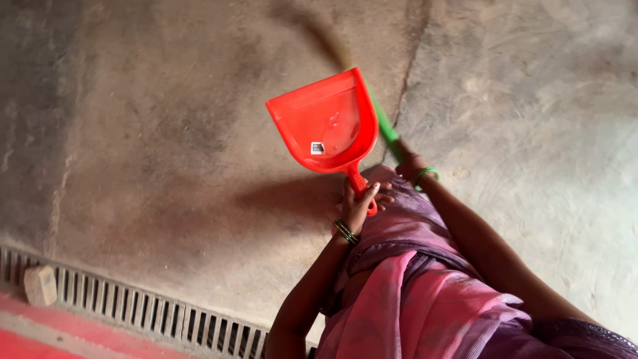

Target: The person sweeps the concrete floor by hand using a small broom and a red dustpan, collecting dust and debris as they move across the room.

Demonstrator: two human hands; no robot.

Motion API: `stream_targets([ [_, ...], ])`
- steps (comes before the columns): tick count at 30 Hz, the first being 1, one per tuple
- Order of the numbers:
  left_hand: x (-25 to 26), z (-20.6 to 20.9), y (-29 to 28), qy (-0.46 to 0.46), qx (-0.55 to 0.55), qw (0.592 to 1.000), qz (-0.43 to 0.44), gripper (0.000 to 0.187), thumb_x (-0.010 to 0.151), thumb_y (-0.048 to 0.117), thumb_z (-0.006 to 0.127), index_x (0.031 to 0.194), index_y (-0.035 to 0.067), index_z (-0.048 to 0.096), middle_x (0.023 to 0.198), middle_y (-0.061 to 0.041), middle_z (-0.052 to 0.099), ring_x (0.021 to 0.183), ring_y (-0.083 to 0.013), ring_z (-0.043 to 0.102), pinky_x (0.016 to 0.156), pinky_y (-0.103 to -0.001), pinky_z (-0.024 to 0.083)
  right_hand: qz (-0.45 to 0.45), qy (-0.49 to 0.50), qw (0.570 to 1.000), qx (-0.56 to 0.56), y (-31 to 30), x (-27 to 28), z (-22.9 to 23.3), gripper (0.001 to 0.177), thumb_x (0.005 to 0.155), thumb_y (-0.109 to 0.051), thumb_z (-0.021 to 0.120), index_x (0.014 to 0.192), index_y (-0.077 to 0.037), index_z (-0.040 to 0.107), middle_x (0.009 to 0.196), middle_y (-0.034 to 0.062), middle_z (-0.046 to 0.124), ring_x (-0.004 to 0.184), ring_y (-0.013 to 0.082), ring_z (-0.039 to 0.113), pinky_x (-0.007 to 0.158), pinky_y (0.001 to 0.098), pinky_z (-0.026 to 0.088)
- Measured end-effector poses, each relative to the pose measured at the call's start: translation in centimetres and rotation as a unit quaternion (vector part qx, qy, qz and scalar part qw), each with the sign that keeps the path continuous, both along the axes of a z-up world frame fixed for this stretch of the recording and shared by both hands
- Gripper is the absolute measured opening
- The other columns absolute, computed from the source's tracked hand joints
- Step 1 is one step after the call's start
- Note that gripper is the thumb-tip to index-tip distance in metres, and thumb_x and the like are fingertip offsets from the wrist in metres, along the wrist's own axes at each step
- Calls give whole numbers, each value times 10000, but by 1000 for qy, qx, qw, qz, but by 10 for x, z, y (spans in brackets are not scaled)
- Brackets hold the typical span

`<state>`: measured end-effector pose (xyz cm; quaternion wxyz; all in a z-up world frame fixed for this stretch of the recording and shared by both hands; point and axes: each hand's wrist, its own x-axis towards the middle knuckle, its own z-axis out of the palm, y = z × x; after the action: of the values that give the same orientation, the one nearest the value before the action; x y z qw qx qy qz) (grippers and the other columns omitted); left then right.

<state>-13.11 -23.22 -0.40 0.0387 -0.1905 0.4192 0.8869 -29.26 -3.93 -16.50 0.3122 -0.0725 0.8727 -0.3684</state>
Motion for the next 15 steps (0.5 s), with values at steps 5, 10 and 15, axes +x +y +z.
stream_targets([
  [5, -17, -4, -35, -2, 13, 999, 37, 379, 1013, 108, 621, 1238, 101, 315, 1072, -228, 720, 744, -284, 745, 563, -321, 563, -249, -118, 961, -23, 1, -91, 3, 909, 749, 97, 755, 1491, -260, 370, 756, 145, 629, 511, 247, 596, 373, 410, 460],
  [10, -56, -18, -67, 2, -22, 993, 112, 363, 992, 89, 637, 1195, 87, 336, 1064, -249, 734, 733, -293, 749, 558, -323, 564, -232, -170, 958, -1, -14, -175, 7, 610, 753, 70, 776, 1287, -72, 518, 743, 170, 619, 524, 275, 615, 401, 416, 483],
  [15, -108, -12, -88, -28, -51, 986, 158, 356, 977, 33, 661, 1139, 63, 346, 1050, -256, 723, 729, -304, 749, 571, -343, 581, 132, -183, 946, 233, -53, -168, -13, 602, 817, -121, 708, 1388, -155, 522, 882, 188, 763, 631, 262, 726, 517, 416, 596],
])
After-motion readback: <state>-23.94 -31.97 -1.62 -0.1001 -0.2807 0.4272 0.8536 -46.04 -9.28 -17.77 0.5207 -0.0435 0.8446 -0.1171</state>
